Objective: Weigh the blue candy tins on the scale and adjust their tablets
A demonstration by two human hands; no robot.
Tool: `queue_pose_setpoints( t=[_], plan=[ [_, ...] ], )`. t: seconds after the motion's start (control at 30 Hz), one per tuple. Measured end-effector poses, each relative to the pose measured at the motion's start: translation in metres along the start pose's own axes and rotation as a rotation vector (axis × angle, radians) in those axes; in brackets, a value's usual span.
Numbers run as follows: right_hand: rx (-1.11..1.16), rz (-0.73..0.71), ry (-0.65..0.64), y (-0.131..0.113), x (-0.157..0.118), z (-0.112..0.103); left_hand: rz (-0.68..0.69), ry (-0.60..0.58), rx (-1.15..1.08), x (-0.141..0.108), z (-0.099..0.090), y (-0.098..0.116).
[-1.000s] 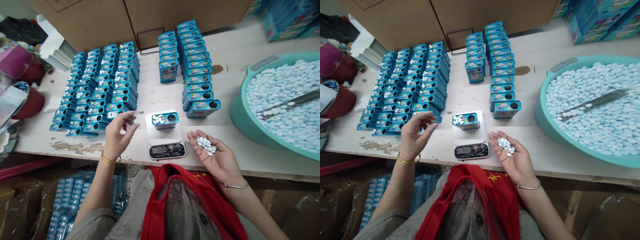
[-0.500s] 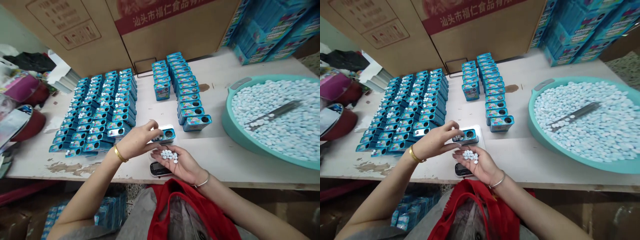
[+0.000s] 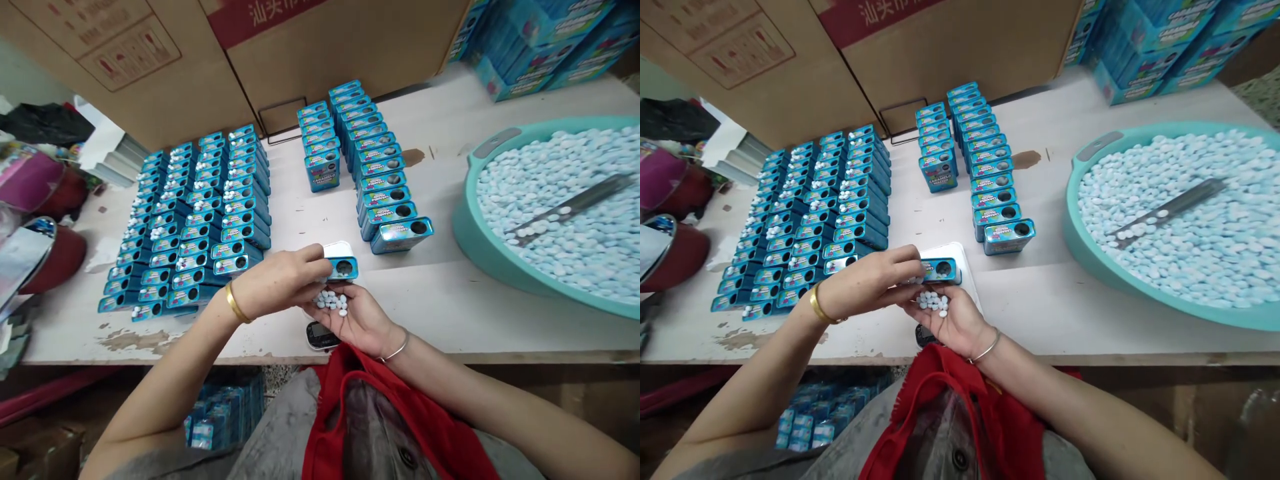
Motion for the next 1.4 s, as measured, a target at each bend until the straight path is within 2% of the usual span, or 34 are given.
queue_pose_setpoints(
  t=[0.13, 0.23, 0.37, 0.43, 0.5, 0.67, 0.8, 0.93, 1.13, 1.23, 1.4],
  plan=[
    [-0.002, 0.056, 0.000, 0.000, -0.003, -0.002, 0.098, 0.090, 0.059, -0.006, 0.006, 0.027],
    [-0.022, 0.070, 0.008, -0.001, -0.014, -0.004, 0.069, 0.284, 0.007, -0.017, 0.001, 0.035],
    [-0.091, 0.069, 0.113, -0.010, -0.035, -0.017, -0.240, 0.655, -0.118, -0.048, -0.016, 0.005],
    [-0.102, 0.007, 0.170, -0.020, -0.047, -0.028, -0.384, 0.745, -0.131, -0.064, -0.016, -0.011],
    [-0.103, -0.086, 0.223, -0.034, -0.059, -0.040, -0.461, 0.780, -0.160, -0.076, -0.008, -0.023],
    [-0.089, -0.286, 0.406, -0.061, -0.085, -0.060, -0.510, 0.771, -0.229, -0.083, 0.014, -0.029],
    [-0.050, -0.346, 0.496, -0.065, -0.098, -0.063, -0.444, 0.765, -0.234, -0.074, 0.021, -0.021],
    [-0.061, -0.348, 0.470, -0.057, -0.099, -0.063, -0.318, 0.718, -0.263, -0.061, 0.022, -0.013],
    [-0.107, -0.271, 0.408, -0.041, -0.091, -0.058, -0.119, 0.478, -0.234, -0.037, 0.025, -0.007],
    [-0.132, -0.238, 0.358, -0.036, -0.087, -0.054, -0.090, 0.396, -0.183, -0.028, 0.023, -0.007],
    [-0.146, -0.206, 0.316, -0.033, -0.078, -0.048, -0.091, 0.340, -0.209, -0.023, 0.019, -0.012]
  ],
)
Point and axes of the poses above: each hand's wrist, its own x-axis towards the middle knuckle, its own z-axis out of the palm, y = z × x, the point moved 4 cm from there along x, towards the middle knuckle, and after that the axes turned 7 degrees about y, right-handed, at the moved point
